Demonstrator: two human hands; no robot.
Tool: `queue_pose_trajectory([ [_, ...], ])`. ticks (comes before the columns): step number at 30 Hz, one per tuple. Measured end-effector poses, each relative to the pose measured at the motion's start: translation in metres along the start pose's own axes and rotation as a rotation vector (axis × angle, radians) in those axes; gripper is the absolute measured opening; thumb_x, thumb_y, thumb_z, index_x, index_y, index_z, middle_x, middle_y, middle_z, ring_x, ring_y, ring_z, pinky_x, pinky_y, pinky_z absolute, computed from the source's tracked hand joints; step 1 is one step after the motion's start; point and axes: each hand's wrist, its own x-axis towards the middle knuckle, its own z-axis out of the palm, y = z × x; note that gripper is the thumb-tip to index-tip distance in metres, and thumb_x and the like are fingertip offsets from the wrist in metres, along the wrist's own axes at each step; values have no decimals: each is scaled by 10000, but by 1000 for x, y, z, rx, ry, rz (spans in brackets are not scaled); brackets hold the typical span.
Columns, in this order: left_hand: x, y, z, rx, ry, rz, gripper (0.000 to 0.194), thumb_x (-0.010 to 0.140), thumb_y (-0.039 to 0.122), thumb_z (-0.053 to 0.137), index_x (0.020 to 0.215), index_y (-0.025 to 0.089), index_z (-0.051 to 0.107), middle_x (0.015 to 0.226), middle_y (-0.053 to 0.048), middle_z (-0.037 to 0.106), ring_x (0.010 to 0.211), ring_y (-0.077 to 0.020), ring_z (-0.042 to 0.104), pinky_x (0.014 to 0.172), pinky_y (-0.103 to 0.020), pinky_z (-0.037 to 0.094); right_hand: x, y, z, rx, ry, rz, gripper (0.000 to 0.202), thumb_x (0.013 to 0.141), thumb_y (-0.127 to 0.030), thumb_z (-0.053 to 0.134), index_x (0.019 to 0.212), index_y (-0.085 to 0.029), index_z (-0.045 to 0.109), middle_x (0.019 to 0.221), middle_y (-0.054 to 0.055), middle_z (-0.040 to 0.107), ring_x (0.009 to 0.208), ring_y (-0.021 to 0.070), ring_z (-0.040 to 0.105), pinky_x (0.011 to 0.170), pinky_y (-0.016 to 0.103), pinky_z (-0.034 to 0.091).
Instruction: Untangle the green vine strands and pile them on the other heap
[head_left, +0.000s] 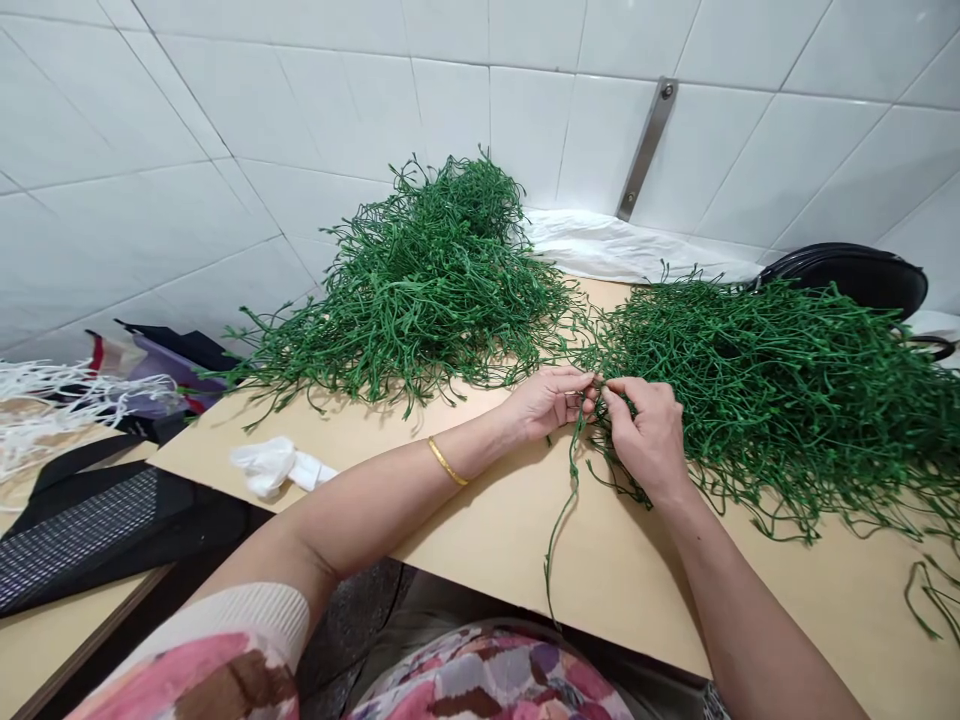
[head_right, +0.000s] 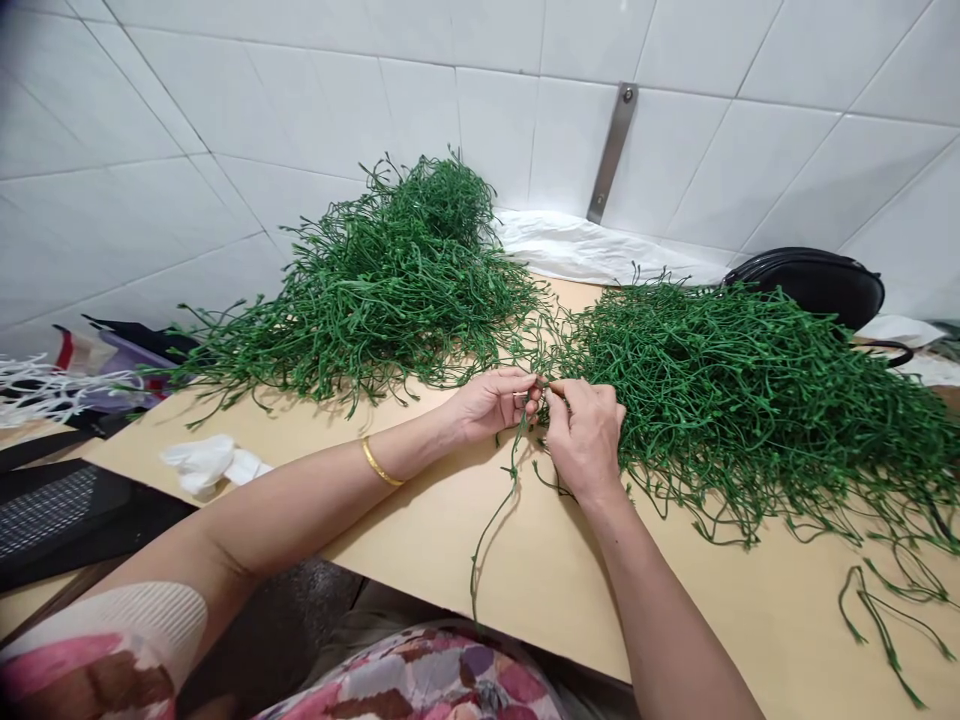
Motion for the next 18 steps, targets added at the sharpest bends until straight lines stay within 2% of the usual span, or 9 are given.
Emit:
queue_pose_trajectory([
  [3, 0, -1, 0, -15, -5, -2, 49, 718, 106, 562, 755, 86, 586, 611, -24, 582, 522, -78, 558, 550, -206, 467, 0, 1, 0, -34, 13, 17, 181, 804, -272, 459, 858, -220, 624, 837, 44, 653, 802, 214, 460, 713, 354, 338],
  [10, -3, -1, 5, -21, -26, 15, 46, 713, 58, 520, 706, 96, 545, 584, -26, 573, 528, -85, 554, 600, -252, 491, 0, 2, 4, 153, -41, 78, 196, 806, -275, 432, 901, -193, 583, 860, 57, 650, 805, 198, 528, 732, 346, 383],
  [15, -4, -2, 9, 31, 16, 38, 79, 704, 58, 515, 654, 116, 494, 530, -3, 540, 488, -83, 533, 562, -243, 470, -1, -4, 2, 55, -19, 86, 177, 781, -266, 440, 841, -183, 584, 856, 72, 641, 826, 218, 540, 737, 362, 391],
  [18, -4, -4, 10, 68, 31, 55, 96, 696, 74, 534, 637, 121, 474, 541, 0, 540, 484, -75, 528, 549, -223, 450, -1, -3, 4, 186, -53, 91, 196, 784, -230, 425, 918, -185, 560, 859, 58, 641, 791, 190, 567, 730, 336, 417],
])
